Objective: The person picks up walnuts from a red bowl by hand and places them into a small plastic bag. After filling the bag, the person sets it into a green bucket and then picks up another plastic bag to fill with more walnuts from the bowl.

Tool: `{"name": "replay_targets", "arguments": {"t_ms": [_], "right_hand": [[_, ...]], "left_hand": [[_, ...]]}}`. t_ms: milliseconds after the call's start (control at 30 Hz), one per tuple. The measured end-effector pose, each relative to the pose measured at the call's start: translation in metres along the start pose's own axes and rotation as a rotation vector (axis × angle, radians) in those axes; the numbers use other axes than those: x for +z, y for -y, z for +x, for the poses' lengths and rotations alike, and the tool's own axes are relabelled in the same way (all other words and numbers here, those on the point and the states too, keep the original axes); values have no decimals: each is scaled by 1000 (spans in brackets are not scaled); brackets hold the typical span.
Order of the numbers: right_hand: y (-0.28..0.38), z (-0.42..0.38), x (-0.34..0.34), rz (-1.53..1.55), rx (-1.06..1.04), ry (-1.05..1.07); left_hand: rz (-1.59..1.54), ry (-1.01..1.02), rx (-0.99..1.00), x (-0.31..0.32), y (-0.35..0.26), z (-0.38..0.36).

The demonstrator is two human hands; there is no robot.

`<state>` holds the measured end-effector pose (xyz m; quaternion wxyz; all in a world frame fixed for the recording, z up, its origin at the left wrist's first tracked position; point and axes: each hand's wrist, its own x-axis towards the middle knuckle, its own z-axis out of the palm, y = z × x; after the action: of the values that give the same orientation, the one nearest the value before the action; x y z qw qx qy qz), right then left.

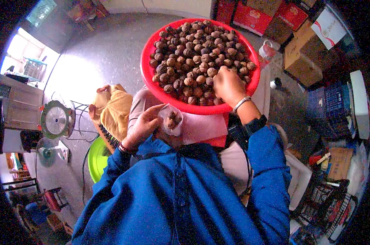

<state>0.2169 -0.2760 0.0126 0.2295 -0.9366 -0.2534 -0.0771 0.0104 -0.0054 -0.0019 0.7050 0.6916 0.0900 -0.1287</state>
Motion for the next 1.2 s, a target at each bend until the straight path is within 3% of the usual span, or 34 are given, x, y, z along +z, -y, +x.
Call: {"name": "replay_targets", "arguments": {"t_ms": [67,167,300,367,400,467,600,667,933,1000,1067,1200], "right_hand": [[3,0,-5,343,178,162],[-1,0,2,439,104,136],[12,-3,-8,476,159,183],[15,-3,-8,470,-114,74],[15,-4,-10,470,-114,71],[28,-4,-24,687,180,340],[29,-6,-22,695,102,345],[35,-7,-27,865,62,365],[54,-14,-38,934,171,481],[57,-16,-34,929,169,492],[58,-17,-29,905,44,455],[74,-23,-35,975,-16,480]], "left_hand": [[-19,-2,26,1,4,2],[-35,-4,45,3,1,1],[29,-1,108,-2,12,5],[1,10,56,0,3,1],[-28,21,2,1,-1,0],[-10,4,23,3,0,0],[-9,21,-28,3,-5,-2],[19,6,24,3,2,2],[25,-5,2,4,-3,-2],[45,-17,83,6,-1,-1],[35,-18,76,5,-1,-1],[-29,-33,111,11,-1,1]]}}
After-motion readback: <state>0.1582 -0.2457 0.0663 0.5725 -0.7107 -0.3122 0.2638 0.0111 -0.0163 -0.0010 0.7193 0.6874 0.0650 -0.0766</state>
